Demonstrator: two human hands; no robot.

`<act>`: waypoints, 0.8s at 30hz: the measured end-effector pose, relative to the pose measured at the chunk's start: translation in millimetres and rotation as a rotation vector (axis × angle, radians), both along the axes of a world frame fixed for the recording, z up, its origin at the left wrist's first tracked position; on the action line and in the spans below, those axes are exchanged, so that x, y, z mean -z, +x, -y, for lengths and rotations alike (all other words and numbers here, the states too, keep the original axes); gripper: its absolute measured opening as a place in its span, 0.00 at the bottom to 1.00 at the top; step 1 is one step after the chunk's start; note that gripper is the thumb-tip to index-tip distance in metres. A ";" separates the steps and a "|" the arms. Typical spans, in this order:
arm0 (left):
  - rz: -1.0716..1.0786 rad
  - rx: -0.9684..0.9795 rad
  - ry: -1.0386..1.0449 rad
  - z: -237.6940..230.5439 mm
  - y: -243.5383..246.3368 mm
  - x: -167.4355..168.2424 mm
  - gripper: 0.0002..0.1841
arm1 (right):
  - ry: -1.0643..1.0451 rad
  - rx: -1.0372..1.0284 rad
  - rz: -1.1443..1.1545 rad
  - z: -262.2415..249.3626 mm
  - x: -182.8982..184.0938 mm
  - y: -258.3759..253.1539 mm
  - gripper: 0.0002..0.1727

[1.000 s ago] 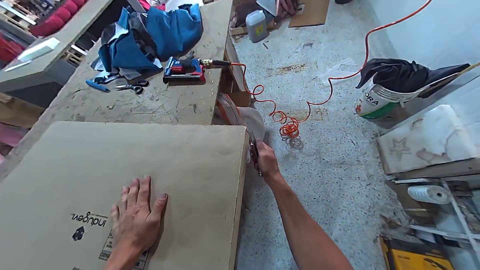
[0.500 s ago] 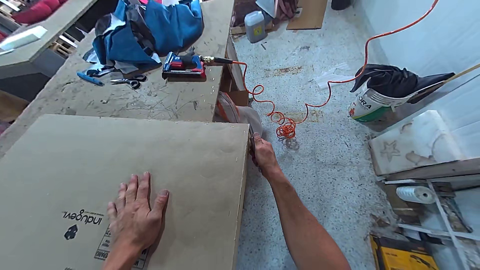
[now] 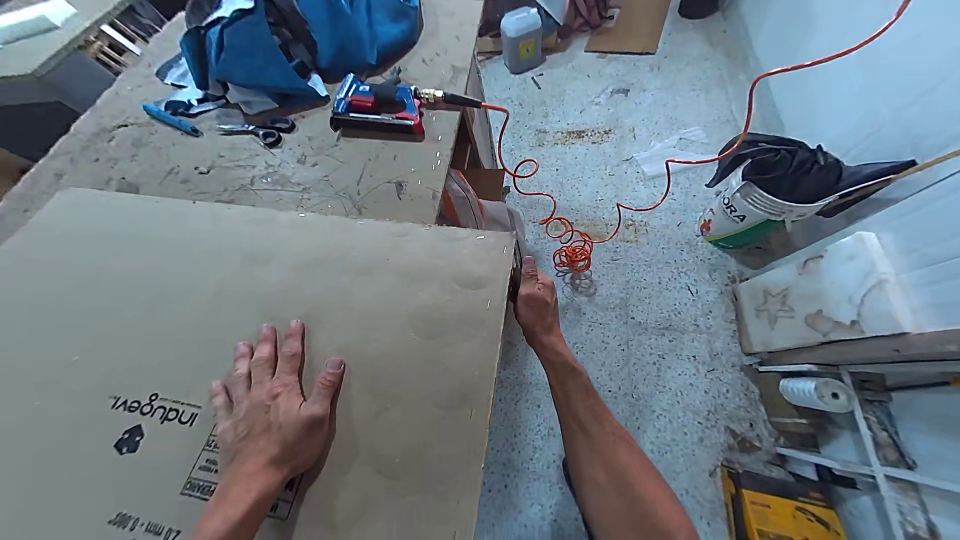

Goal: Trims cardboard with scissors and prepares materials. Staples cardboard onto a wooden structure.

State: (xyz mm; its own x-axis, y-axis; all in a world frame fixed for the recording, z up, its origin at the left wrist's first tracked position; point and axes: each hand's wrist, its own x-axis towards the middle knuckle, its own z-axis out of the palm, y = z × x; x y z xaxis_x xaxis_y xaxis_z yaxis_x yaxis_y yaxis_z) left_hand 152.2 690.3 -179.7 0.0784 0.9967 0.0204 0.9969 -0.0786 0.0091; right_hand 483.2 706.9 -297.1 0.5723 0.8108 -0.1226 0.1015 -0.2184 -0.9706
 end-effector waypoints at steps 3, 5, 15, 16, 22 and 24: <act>0.010 -0.001 0.020 -0.5 1.2 1.0 0.52 | -0.038 0.021 0.010 17.9 -2.7 -12.3 0.41; 0.009 -0.002 0.017 1.8 -0.6 0.6 0.52 | -0.049 0.019 0.046 17.4 -5.7 -12.3 0.40; 0.025 0.000 -0.007 5.0 -1.9 0.4 0.50 | -0.018 0.092 0.160 40.3 -8.5 -35.1 0.37; 0.023 0.000 -0.011 6.0 -2.4 -0.4 0.50 | -0.025 0.097 0.164 42.8 -8.8 -37.2 0.37; 0.035 -0.034 -0.042 2.5 3.5 -4.0 0.49 | -0.023 0.013 0.148 100.9 -8.4 -68.6 0.42; 0.049 -0.043 -0.068 2.9 5.9 -5.8 0.48 | -0.024 0.019 0.151 120.9 -8.1 -81.7 0.42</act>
State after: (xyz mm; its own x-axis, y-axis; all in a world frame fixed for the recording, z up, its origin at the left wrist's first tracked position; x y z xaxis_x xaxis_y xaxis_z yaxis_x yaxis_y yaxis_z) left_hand 158.2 687.4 -173.9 0.0358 0.9983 -0.0450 0.9976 -0.0330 0.0615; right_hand 401.5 586.0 -289.0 0.6005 0.7978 -0.0536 0.2417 -0.2450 -0.9389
